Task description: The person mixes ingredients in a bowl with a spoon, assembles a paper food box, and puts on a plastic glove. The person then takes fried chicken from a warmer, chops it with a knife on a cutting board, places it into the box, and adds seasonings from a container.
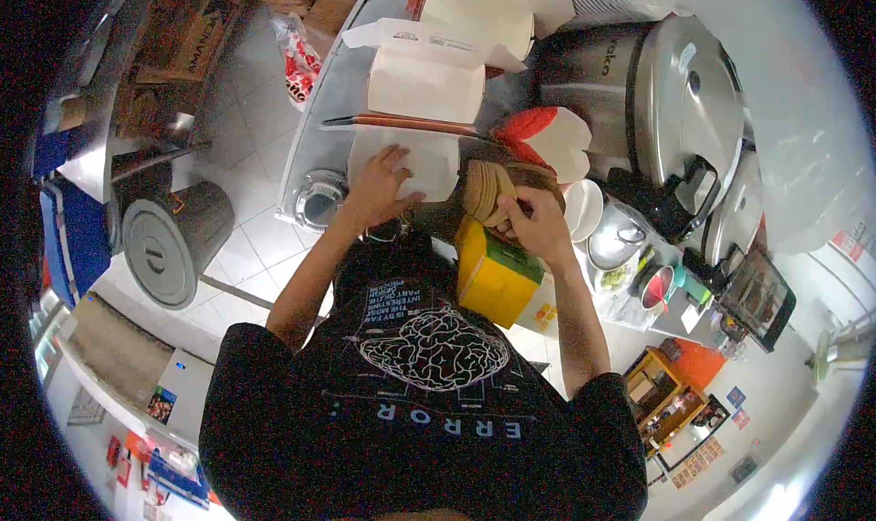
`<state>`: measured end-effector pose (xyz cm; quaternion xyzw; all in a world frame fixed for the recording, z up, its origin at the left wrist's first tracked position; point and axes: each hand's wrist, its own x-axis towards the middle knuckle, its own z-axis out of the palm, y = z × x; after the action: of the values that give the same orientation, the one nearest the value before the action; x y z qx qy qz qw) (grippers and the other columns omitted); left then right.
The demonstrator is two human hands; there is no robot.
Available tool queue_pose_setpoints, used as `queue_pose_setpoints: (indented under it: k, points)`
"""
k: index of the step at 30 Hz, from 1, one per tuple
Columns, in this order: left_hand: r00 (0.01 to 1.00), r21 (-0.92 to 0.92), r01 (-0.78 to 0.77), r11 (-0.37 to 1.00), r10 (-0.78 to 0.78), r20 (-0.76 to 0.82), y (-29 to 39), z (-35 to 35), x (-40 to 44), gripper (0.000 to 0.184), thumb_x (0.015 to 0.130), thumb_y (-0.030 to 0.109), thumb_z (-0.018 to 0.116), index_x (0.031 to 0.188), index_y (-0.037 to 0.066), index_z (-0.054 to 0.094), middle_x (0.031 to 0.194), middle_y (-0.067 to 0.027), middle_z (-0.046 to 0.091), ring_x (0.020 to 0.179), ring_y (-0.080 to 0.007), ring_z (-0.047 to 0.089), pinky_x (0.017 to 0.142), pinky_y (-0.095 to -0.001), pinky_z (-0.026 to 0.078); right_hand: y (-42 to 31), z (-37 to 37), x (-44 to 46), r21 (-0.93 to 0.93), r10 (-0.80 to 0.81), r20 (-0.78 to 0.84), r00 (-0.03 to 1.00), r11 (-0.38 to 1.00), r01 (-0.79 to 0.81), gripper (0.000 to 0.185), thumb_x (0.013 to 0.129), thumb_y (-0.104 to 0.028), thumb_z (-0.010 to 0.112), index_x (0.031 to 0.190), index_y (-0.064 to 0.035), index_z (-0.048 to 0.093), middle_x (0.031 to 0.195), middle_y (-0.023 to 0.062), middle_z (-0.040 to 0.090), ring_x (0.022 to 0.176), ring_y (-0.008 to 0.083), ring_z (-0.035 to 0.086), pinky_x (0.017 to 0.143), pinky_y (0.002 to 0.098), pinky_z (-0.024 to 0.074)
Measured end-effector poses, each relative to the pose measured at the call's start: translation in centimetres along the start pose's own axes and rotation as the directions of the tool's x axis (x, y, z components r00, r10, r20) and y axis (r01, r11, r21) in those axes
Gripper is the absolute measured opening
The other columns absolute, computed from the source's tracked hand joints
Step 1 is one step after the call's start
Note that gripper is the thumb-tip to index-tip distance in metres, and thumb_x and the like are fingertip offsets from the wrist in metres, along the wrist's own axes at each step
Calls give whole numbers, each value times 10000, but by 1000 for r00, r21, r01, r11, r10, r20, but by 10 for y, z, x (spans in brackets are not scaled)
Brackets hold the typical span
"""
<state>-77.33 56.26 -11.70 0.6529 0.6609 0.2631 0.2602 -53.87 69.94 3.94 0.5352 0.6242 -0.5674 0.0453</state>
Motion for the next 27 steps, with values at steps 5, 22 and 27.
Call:
queue_pose_setpoints:
  k: [5, 22, 27]
  points:
    - [998, -37, -26, 999, 28, 51, -6, -11, 1, 458, 751, 453, 712, 820, 0, 701, 1325, -172, 490, 1283, -346, 406, 1063, -501, 339, 3, -5, 0, 49, 78, 40, 996, 996, -80, 246, 965, -238, 577, 934, -3, 646, 755, 23, 656, 651, 72, 625, 581, 205, 514]
    - [989, -55, -6, 998, 14, 145, -13, -5, 11, 268, 756, 344, 719, 740, 77, 726, 1358, -219, 481, 1319, -386, 381, 1106, -446, 302, 23, -19, 7, 85, 19, 169, 985, 996, -34, 266, 992, -260, 525, 1023, -13, 618, 823, 28, 661, 702, 73, 641, 627, 213, 546]
    - [986, -48, -3, 999, 11, 164, -9, -14, 11, 335, 715, 385, 752, 819, 69, 713, 1296, -212, 526, 1277, -378, 422, 1075, -437, 340, 18, -15, 8, 107, 17, 156, 988, 994, -34, 209, 988, -194, 519, 1043, -9, 600, 819, 21, 654, 694, 73, 640, 604, 208, 537]
